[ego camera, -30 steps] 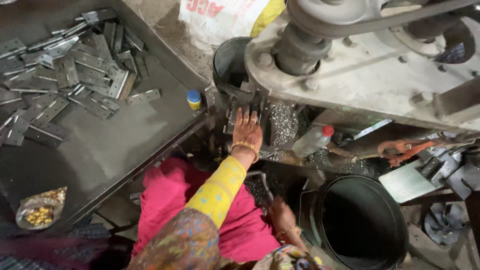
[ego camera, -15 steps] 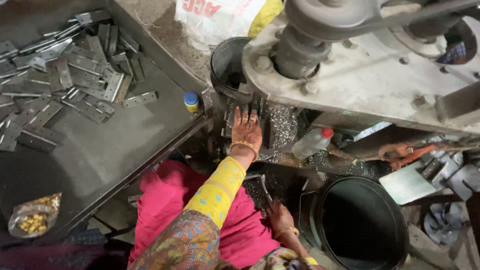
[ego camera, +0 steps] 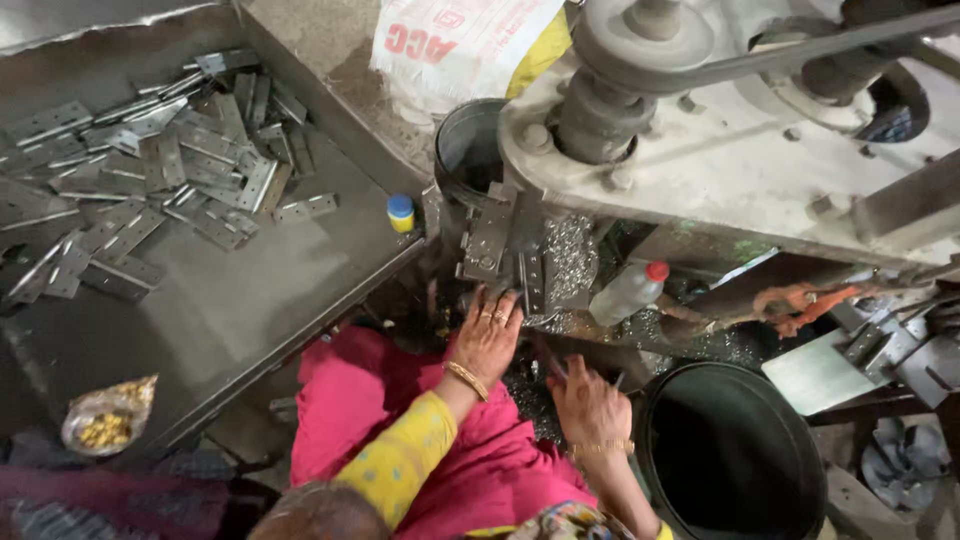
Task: The person sits on the floor and repeatedly picks up small metal plates from a tray. They place each plate into a press machine, operate the lever to process it, and then remove the finished piece, placing it back onto the tray.
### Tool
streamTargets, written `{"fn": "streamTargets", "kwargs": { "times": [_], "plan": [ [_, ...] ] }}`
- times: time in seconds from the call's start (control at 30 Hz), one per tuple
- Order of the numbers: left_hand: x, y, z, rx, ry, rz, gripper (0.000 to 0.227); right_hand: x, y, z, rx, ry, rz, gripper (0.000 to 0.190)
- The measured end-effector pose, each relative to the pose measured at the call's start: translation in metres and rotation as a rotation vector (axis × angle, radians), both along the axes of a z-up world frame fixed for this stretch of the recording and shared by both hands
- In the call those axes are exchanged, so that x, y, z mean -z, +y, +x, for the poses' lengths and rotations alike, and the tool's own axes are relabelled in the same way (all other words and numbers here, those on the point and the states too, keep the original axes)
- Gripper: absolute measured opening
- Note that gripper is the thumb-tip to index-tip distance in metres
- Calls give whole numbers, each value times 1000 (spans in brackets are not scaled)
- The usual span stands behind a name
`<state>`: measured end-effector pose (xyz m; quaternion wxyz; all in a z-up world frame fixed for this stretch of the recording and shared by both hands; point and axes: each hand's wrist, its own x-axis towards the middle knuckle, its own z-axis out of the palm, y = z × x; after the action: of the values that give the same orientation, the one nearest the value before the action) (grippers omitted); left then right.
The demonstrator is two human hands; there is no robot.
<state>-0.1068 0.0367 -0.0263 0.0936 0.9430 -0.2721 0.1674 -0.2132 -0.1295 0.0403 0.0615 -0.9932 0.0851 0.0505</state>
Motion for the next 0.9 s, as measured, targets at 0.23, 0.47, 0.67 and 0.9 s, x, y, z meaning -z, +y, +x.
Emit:
{"fn": "streamTargets", "kwargs": {
  "times": [0.23, 0.47, 0.67, 0.9],
  "plan": [
    [-47, -20, 59, 54, -102, -144, 31, 11, -10, 10, -41, 9, -23, 56],
    [-41, -63, 65, -250, 444, -88, 29, 18, -17, 11, -90, -43, -3, 58],
    [-21, -1, 28, -185, 143, 110, 40, 0, -4, 9, -50, 5, 0, 48],
    [-57, -31, 51, -230, 255, 303, 40, 13, -10, 12, -41, 56, -17, 48]
  ]
}}
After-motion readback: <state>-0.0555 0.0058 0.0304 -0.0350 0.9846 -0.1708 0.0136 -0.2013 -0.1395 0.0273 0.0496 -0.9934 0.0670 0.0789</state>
